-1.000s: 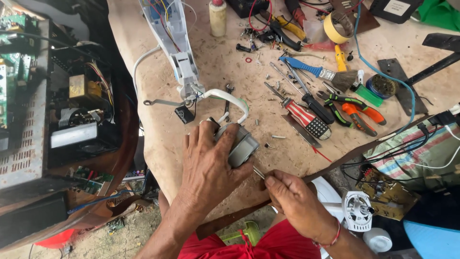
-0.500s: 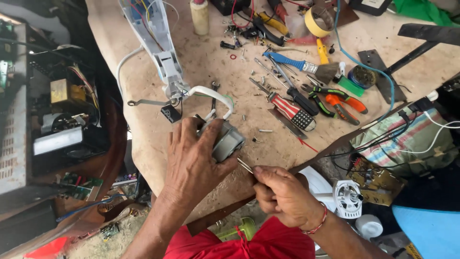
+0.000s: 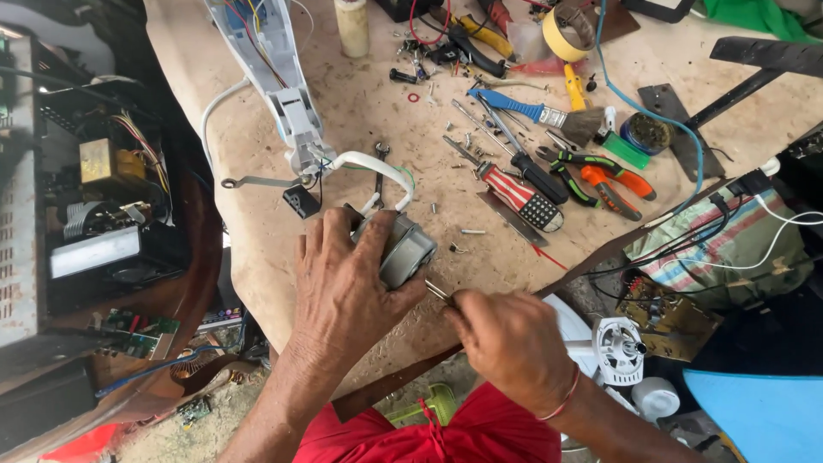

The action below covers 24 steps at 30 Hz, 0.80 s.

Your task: Testing motor windings with a multimeter and reassembling the motor core of a fan

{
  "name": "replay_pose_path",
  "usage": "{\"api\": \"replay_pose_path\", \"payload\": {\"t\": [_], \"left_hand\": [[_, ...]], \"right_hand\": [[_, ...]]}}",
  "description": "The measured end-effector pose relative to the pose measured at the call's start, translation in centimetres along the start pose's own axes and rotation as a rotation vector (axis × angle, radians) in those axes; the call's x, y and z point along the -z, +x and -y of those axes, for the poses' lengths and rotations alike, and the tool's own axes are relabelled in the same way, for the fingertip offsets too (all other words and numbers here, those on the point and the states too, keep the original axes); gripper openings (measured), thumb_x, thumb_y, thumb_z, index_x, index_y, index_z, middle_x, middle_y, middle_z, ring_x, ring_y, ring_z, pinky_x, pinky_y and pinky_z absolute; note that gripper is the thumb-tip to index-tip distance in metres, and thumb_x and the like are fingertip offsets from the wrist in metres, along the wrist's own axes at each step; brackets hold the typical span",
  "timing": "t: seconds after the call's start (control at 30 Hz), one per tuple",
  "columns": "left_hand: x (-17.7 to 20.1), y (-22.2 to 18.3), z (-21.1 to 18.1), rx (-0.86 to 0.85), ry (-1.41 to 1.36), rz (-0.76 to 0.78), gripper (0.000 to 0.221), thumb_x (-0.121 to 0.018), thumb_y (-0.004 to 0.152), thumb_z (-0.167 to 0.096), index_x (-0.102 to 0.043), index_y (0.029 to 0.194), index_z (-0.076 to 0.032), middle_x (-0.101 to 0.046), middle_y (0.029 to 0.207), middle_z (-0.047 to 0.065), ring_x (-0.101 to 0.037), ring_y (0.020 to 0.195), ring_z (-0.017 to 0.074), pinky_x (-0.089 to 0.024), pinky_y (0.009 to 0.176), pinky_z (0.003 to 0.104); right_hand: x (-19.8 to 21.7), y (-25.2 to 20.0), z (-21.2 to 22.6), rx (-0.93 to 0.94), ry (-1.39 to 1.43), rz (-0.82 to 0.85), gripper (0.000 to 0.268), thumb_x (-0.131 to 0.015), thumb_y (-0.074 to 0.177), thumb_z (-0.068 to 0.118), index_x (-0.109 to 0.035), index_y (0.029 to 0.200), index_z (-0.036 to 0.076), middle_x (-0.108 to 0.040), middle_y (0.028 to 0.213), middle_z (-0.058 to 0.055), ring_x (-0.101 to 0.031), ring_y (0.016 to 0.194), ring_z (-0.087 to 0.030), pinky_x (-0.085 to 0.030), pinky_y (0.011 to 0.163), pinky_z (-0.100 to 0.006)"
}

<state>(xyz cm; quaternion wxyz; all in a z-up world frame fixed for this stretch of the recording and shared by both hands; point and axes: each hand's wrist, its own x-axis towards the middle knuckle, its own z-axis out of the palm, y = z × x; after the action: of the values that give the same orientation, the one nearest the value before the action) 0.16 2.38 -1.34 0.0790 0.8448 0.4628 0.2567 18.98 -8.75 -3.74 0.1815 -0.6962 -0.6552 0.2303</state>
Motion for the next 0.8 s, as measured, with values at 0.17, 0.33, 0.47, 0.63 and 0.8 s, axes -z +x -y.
{"api": "replay_pose_path", "payload": {"t": [0.17,0.33,0.47,0.63,0.8], "left_hand": [[-0.1,0.0,0.2,-0.021,-0.038,-0.032,0.061,-0.079,0.068,-0.049,-0.065,0.120,-0.018,-0.052,0.107,0.016,-0.053,0.100,0.0420,-0.044,0.084,0.053],[0.0,-0.2,0.0,-0.035,-0.028,-0.031,0.064,-0.080,0.067,-0.049,-0.064,0.121,-0.018,-0.051,0.108,0.017,-0.051,0.099,0.0421,-0.044,0.083,0.054],[0.2,-0.1,0.2,-0.009,-0.008,0.003,0.071,-0.081,0.065,-0.053,-0.063,0.126,-0.020,-0.051,0.112,0.017,-0.053,0.102,0.0426,-0.045,0.083,0.056],[-0.1,0.0,0.6,0.014,-0.041,-0.001,0.071,-0.081,0.070,-0.055,-0.065,0.129,-0.020,-0.053,0.111,0.016,-0.054,0.104,0.0399,-0.046,0.087,0.053],[-0.5,0.0,0.6,0.028,0.026,0.025,0.074,-0.081,0.067,-0.060,-0.064,0.127,-0.020,-0.052,0.111,0.015,-0.053,0.107,0.0378,-0.045,0.088,0.053]], "right_hand": [[0.1,-1.0,-0.4,0.425,-0.375,-0.436,0.057,-0.082,0.088,0.043,-0.061,0.123,0.002,-0.072,0.098,-0.011,-0.070,0.080,-0.026,-0.057,0.069,-0.039],[-0.9,-2.9,-1.1,0.090,-0.037,-0.244,0.029,-0.052,0.102,0.038,-0.062,0.089,0.014,-0.069,0.064,-0.006,-0.068,0.059,-0.031,-0.047,0.056,-0.044],[-1.8,-2.3,-0.7,0.366,-0.350,-0.572,0.033,-0.053,0.105,0.036,-0.065,0.089,0.010,-0.058,0.059,0.001,-0.053,0.045,-0.017,-0.040,0.050,-0.038],[-0.7,-2.6,-0.3,0.314,-0.228,-0.514,0.022,-0.067,0.095,0.029,-0.068,0.103,0.009,-0.073,0.085,-0.004,-0.071,0.077,-0.024,-0.048,0.067,-0.038],[-1.5,-2.5,-1.5,0.207,-0.138,-0.363,0.036,-0.047,0.105,0.035,-0.054,0.075,0.015,-0.052,0.055,-0.004,-0.052,0.048,-0.027,-0.036,0.047,-0.043]]}}
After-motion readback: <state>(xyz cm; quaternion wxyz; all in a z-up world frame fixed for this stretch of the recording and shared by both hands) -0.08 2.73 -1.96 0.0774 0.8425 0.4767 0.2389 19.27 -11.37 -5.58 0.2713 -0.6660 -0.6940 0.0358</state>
